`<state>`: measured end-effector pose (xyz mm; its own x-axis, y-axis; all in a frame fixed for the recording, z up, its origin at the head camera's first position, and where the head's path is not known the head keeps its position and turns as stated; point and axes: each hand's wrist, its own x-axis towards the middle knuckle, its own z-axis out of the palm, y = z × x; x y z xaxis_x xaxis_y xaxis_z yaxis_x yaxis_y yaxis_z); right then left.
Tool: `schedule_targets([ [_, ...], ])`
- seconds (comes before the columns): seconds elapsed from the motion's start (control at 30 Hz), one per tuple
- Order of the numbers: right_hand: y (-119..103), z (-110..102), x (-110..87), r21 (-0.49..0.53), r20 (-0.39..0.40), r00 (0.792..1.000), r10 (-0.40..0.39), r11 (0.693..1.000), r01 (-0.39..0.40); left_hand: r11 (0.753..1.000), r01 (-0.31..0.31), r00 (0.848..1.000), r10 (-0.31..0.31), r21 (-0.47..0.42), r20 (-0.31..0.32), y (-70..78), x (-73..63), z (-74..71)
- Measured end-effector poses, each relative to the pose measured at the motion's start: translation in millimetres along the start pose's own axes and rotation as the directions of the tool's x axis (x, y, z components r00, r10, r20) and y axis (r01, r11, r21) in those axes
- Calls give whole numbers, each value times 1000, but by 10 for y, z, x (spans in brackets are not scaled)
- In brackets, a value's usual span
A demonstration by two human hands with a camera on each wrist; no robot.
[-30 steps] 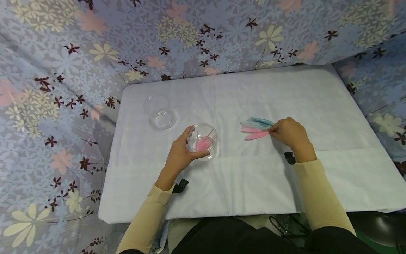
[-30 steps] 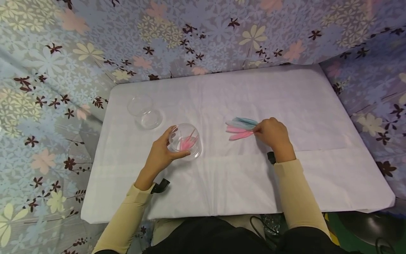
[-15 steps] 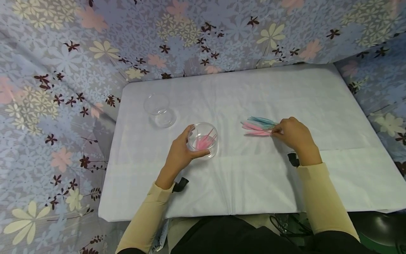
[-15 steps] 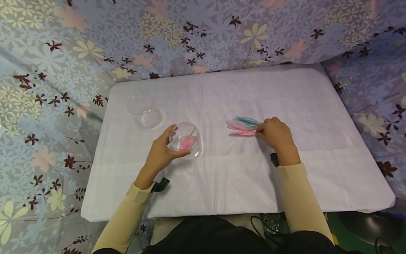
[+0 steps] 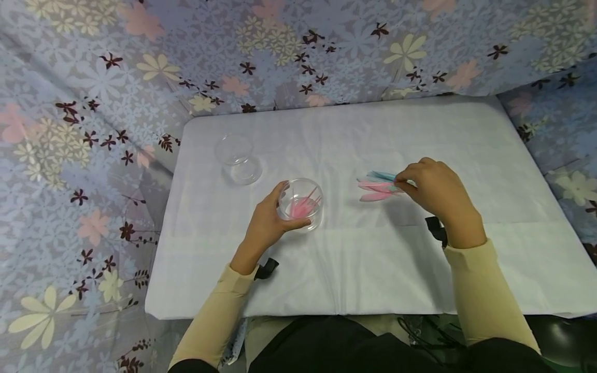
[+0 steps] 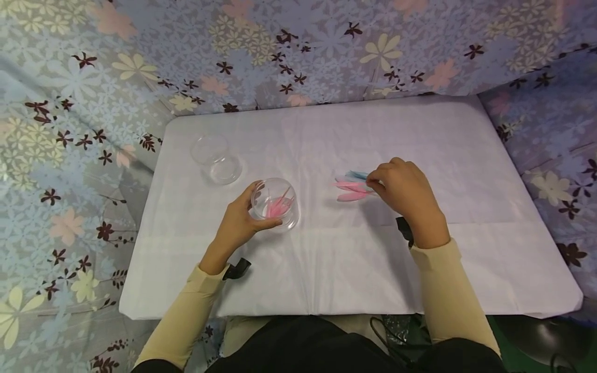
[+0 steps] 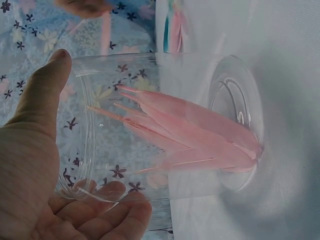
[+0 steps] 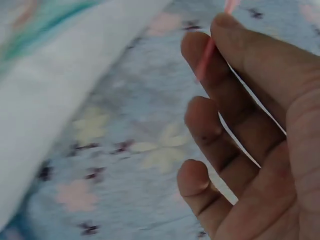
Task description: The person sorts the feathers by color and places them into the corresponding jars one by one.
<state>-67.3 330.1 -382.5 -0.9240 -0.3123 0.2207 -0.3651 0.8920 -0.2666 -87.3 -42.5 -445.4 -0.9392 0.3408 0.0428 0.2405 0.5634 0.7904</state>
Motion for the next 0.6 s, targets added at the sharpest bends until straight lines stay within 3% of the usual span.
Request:
schedule_targets([
  [0.1,-219,-111,143,-15,-84,989,-119,993,118,1000,2,1000,-2,1,1,-5,5,-6],
  [0.23,-526,-184,375,-64,-132,949,-285,958,279,1000,16,1000,-16,7,8,16,9,-19],
  [0.37,-796,-139,579,-123,-73,917,-392,916,381,999,36,999,-36,11,12,35,-7,-38],
  [0.6,-1099,53,781,-175,30,885,-465,869,463,1000,28,999,-28,7,23,61,-4,-26],
])
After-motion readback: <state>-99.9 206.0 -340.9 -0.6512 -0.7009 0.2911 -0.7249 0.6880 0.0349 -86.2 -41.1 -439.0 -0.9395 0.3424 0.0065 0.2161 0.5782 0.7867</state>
